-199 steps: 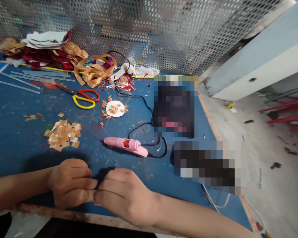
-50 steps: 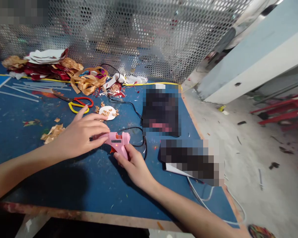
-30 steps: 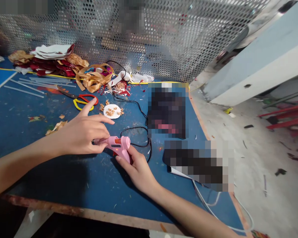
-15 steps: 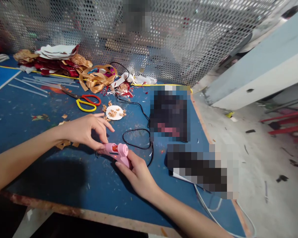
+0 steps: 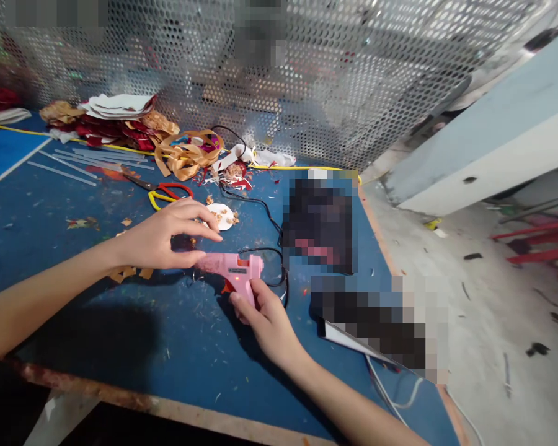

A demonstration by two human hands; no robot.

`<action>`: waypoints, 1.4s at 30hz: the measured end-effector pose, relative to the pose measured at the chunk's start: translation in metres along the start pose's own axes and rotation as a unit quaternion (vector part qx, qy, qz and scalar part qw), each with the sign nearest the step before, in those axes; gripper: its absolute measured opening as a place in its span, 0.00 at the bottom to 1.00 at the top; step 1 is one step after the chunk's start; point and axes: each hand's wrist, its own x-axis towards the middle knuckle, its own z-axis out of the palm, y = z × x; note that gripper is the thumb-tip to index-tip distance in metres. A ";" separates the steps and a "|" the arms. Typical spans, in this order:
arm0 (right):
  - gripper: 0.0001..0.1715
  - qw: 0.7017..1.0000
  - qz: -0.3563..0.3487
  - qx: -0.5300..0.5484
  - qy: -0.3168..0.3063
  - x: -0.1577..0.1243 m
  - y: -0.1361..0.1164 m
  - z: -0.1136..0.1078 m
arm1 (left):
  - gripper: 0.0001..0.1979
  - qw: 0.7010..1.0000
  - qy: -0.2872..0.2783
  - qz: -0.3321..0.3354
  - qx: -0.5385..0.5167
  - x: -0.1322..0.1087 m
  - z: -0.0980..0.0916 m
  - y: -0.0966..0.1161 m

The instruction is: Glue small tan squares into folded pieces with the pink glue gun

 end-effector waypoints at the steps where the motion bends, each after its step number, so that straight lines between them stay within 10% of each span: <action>1: 0.21 1.000 0.003 0.018 -0.005 0.001 -0.002 0.000 | 0.13 0.999 0.008 0.000 0.032 -0.001 0.000 0.004; 13: 0.19 1.000 -0.013 -0.017 0.019 0.000 0.006 0.002 | 0.08 0.984 -0.029 -0.020 0.176 -0.002 0.014 0.023; 42: 0.18 0.982 -0.082 -0.167 -0.021 -0.007 0.004 -0.001 | 0.07 0.981 -0.182 -0.063 0.005 0.005 0.006 0.003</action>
